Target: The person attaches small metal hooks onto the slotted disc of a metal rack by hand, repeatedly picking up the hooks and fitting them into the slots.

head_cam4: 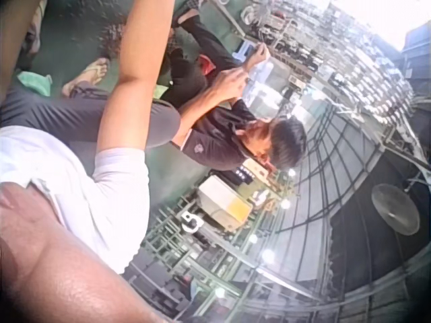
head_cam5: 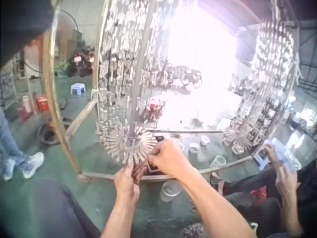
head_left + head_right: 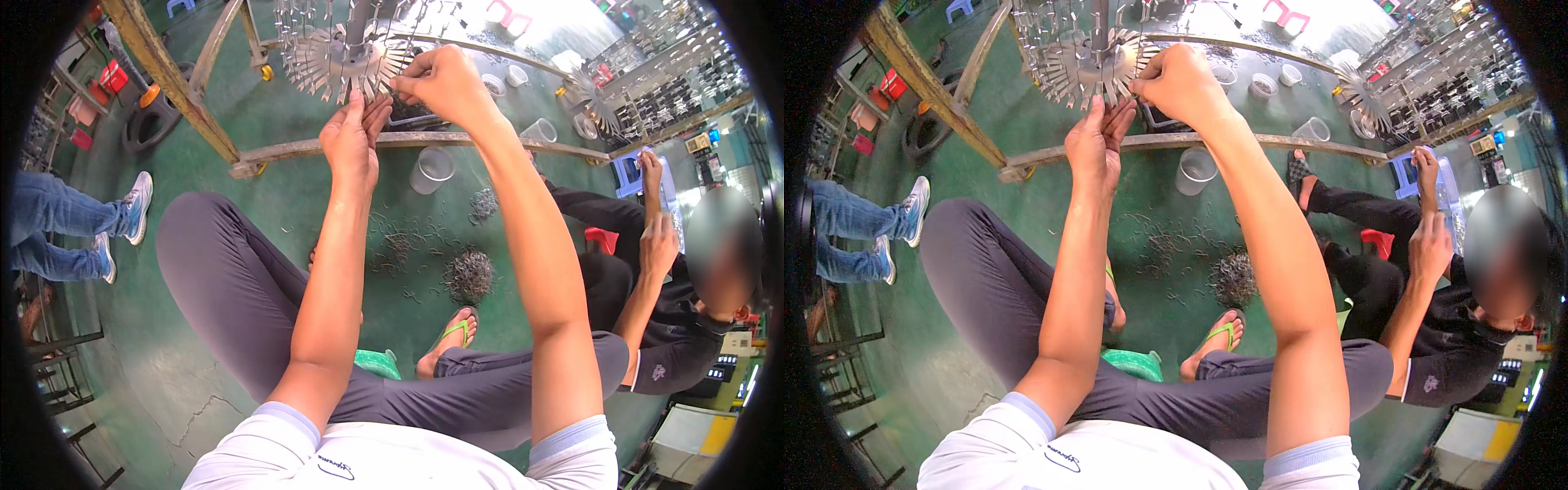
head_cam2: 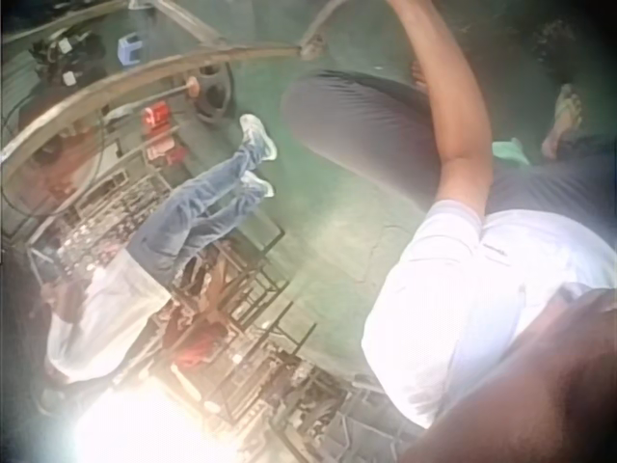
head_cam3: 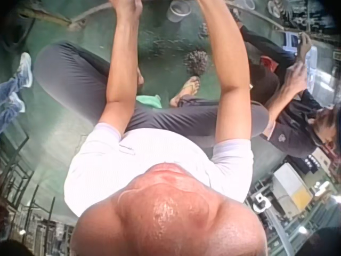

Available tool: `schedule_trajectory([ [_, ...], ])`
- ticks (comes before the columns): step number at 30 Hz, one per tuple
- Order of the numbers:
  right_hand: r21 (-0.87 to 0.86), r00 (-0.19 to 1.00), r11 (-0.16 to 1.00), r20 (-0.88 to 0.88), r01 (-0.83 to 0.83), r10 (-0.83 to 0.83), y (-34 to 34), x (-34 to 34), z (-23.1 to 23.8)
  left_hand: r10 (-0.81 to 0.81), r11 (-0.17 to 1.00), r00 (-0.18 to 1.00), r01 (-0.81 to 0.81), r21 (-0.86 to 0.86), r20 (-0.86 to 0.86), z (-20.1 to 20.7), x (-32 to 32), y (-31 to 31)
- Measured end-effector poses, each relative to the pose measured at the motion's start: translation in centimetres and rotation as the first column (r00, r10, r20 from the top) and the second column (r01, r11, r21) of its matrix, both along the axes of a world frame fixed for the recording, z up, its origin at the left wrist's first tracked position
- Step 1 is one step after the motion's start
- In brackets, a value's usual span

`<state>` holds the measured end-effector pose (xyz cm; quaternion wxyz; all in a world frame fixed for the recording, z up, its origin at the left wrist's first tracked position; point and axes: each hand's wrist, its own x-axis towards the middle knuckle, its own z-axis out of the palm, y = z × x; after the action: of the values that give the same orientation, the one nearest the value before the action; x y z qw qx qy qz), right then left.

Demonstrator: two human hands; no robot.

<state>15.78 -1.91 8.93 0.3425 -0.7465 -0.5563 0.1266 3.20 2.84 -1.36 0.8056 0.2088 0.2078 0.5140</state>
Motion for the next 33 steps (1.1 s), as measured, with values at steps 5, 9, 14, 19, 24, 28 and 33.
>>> schedule_trajectory([
  [5,-0.027,0.999,0.999,0.038,-0.029,0.030,-0.2,0.1,-0.2,0.011,0.999,0.999,-0.009,0.046,-0.030,-0.4,-0.2,-0.4],
  [9,-0.042,0.998,0.998,-0.042,-0.050,0.048,-0.3,-0.1,-0.3,-0.005,0.998,0.999,0.007,0.067,-0.033,-0.5,-0.3,-0.4],
  [14,-0.031,0.991,0.999,-0.129,-0.038,0.033,-0.9,-0.5,0.0,-0.013,0.996,0.998,0.018,0.090,-0.055,-0.1,-0.7,-0.6],
  [19,0.087,0.994,0.995,-0.095,0.052,-0.044,-1.5,-0.7,-1.0,-0.060,0.990,0.997,0.067,0.127,-0.057,0.2,-0.6,-0.8],
  [24,0.082,0.988,0.991,-0.119,0.108,-0.098,-4.0,-1.7,-1.1,-0.072,0.987,0.994,0.084,0.136,-0.087,-0.2,-1.0,-0.8],
  [28,0.136,0.966,0.959,-0.105,0.250,-0.237,-5.4,-2.3,-1.1,-0.080,0.983,0.993,0.093,0.158,-0.090,-0.3,-1.3,-0.3],
  [33,0.451,0.954,0.851,-0.247,0.269,-0.171,-4.8,-3.5,-2.3,-0.086,0.980,0.991,0.103,0.172,-0.106,-0.6,-1.2,0.0],
])
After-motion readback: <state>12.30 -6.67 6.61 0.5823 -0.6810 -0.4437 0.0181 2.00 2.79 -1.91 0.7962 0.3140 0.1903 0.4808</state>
